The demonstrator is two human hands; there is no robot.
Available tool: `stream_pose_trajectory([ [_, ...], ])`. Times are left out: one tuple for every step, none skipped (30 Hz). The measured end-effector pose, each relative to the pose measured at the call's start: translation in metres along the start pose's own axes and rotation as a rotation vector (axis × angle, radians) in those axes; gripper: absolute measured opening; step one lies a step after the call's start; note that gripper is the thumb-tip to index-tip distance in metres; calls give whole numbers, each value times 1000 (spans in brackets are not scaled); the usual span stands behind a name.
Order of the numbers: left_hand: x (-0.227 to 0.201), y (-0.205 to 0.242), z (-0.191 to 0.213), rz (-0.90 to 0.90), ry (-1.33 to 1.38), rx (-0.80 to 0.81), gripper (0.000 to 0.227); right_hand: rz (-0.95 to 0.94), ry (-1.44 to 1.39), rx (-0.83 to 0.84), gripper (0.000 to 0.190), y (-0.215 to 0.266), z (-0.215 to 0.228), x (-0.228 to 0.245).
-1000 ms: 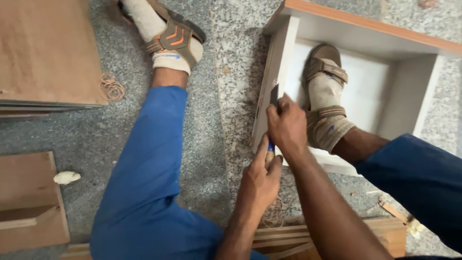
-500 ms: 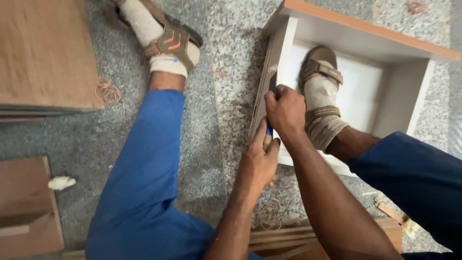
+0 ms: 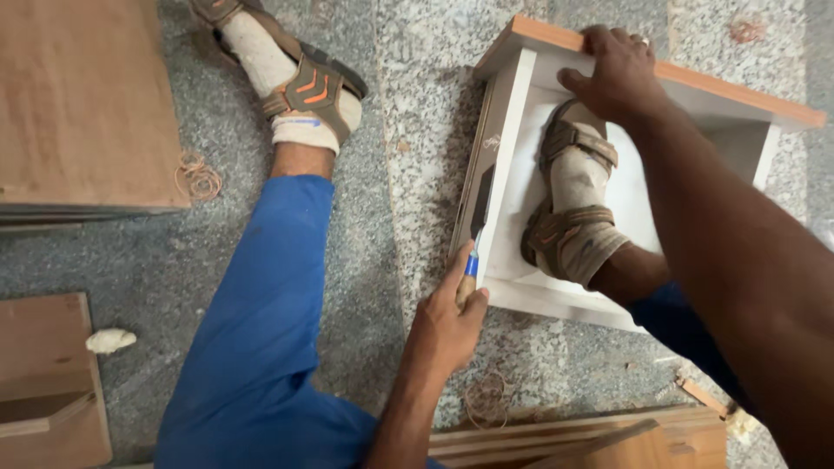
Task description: The person sits on the floor and uses a chisel to scrape and smooth the inner edges of a white wooden drawer. They then flip the drawer over and scrape the bottom surface. Finally, they place the drawer upright and use an orange corner clamp to secure the joints.
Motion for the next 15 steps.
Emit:
stream_pose_trajectory([
  [-3, -4, -1, 35, 2, 23, 69, -36, -9, -26, 46, 1, -4, 1],
  [-5, -8, -1, 69, 5, 46, 70, -71, -19, -53, 42, 3, -6, 3],
  [-2, -10, -2, 109, 6, 69, 70, -86, -32, -58, 41, 5, -6, 5],
  [-5, -13, -2, 35, 5, 41, 70, -101, -44, -64, 41, 7, -5, 5],
  [-5, -14, -2, -32, 1, 14, 69, -119, -61, -64, 40, 11, -6, 7],
  [-5, -13, -2, -100, -2, -12, 69, -87, -57, -97, 39, 14, -5, 12],
  [-9, -6, 0, -232, 20, -58, 69, -51, -49, -133, 39, 14, -2, 14],
  [-14, 5, 3, -364, 43, -104, 68, -15, -41, -169, 38, 13, 0, 17],
  [-25, 10, 8, -510, 61, -147, 67, -40, -35, -160, 39, 10, 1, 15],
  [-23, -2, 6, -307, 11, -69, 69, -66, -29, -151, 39, 7, 0, 14],
  [-20, -9, 1, -88, -35, 15, 70, -90, -26, -124, 39, 10, -4, 14],
  [-14, -11, -3, 130, -79, 103, 71, -89, -43, -115, 40, 13, -4, 14],
  [-19, -12, -1, 139, -54, 100, 71, -87, -61, -114, 40, 11, -3, 14],
  [-20, -12, 0, 147, -29, 98, 70, -85, -79, -112, 41, 10, -2, 14],
  [-20, -14, -1, 154, -5, 98, 70, -79, -72, -120, 41, 9, -1, 15],
])
Point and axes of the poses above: each hand's wrist, its own y-axis away from the middle knuckle, its own z-axis out of the back of the hand, x = y × z, the point moved 6 cm from there along -y, towards the middle knuckle, and after that the axes turned 3 degrees about y, right-handed, at the moved point
